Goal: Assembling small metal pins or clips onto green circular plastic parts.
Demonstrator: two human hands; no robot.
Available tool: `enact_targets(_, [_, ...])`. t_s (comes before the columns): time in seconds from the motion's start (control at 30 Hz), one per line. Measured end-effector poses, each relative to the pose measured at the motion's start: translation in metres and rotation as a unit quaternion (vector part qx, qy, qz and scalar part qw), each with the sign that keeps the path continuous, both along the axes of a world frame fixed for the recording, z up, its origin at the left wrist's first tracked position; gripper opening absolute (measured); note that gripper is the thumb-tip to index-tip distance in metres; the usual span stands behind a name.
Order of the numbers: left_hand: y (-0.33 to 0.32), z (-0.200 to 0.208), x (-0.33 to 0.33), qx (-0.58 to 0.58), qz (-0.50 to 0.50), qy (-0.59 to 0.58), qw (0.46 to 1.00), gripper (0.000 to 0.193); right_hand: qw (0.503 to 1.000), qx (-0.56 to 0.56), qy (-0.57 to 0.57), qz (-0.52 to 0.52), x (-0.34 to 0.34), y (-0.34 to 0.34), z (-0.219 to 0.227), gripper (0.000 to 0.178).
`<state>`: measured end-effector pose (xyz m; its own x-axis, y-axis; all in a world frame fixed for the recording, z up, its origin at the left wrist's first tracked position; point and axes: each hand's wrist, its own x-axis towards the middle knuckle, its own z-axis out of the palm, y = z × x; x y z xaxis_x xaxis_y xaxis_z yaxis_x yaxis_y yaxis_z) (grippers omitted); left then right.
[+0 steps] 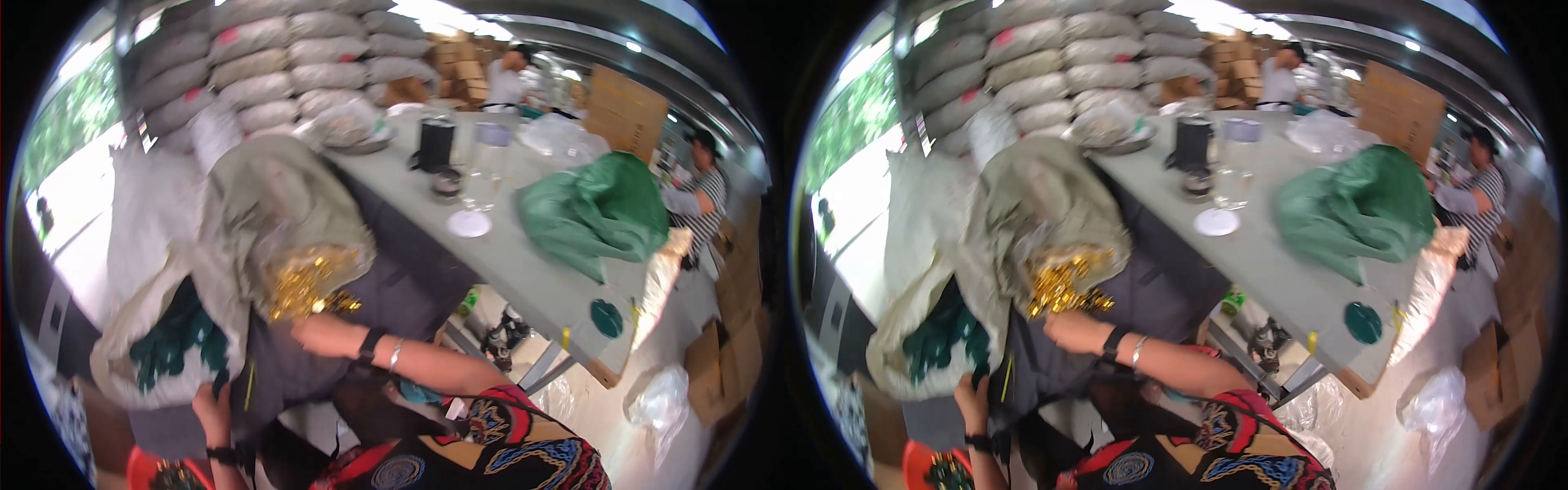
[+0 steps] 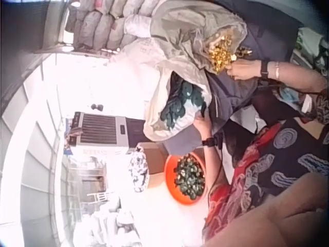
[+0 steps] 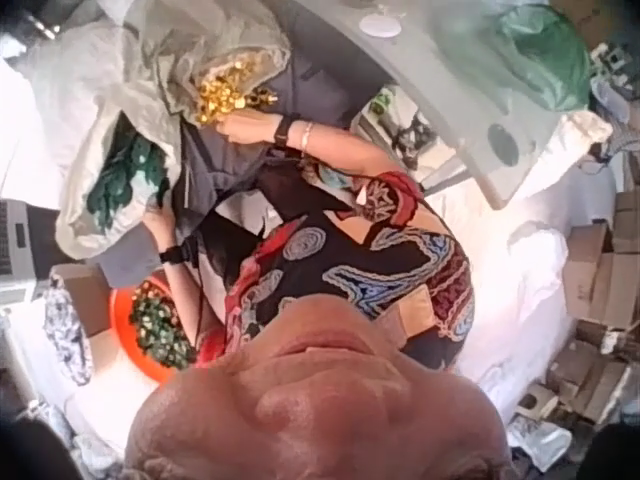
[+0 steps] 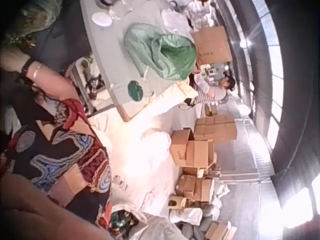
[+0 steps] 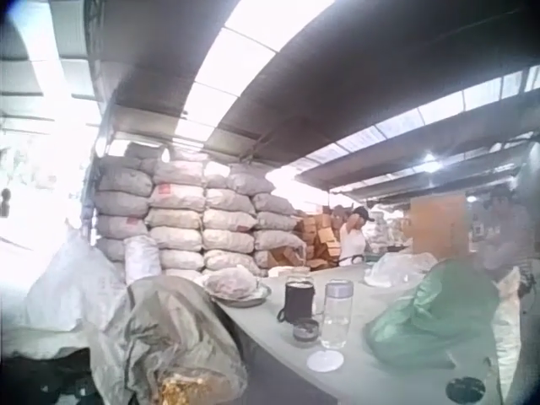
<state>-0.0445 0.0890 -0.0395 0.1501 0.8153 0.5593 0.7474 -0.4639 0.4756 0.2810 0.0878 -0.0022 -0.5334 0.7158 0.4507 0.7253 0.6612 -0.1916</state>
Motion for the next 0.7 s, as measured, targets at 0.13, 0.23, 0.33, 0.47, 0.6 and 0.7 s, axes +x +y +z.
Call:
enact_targets(0.13, [0.012,0.008,0.018,-0.079,0.036,-0.066,0.994,0.032,0.964,-0.121,0.229,-0.063,0.011,0.000,-0.011,0.024])
enact_targets(0.23, [-0.009,0.045,0.044,-0.228,-0.041,-0.276,0.933,0.025,0.828,-0.315,0.463,0.021,0.001,-0.009,-0.004,0.025])
enact_targets(0.33, [-0.040,0.071,0.069,-0.364,-0.129,-0.405,0.829,0.022,0.796,-0.332,0.498,0.096,-0.028,-0.030,0.012,0.022])
enact_targets(0.47, [-0.063,0.073,0.087,-0.377,-0.192,-0.382,0.821,0.022,0.827,-0.332,0.442,0.104,-0.048,-0.053,0.018,0.023])
enact_targets(0.6, [-0.070,0.068,0.088,-0.357,-0.179,-0.354,0.846,0.020,0.911,-0.216,0.339,0.093,-0.052,-0.060,0.020,0.026])
enact_targets(0.7, [-0.072,0.062,0.094,-0.309,-0.167,-0.383,0.854,0.010,0.960,-0.110,0.240,0.096,-0.053,-0.062,0.024,0.028])
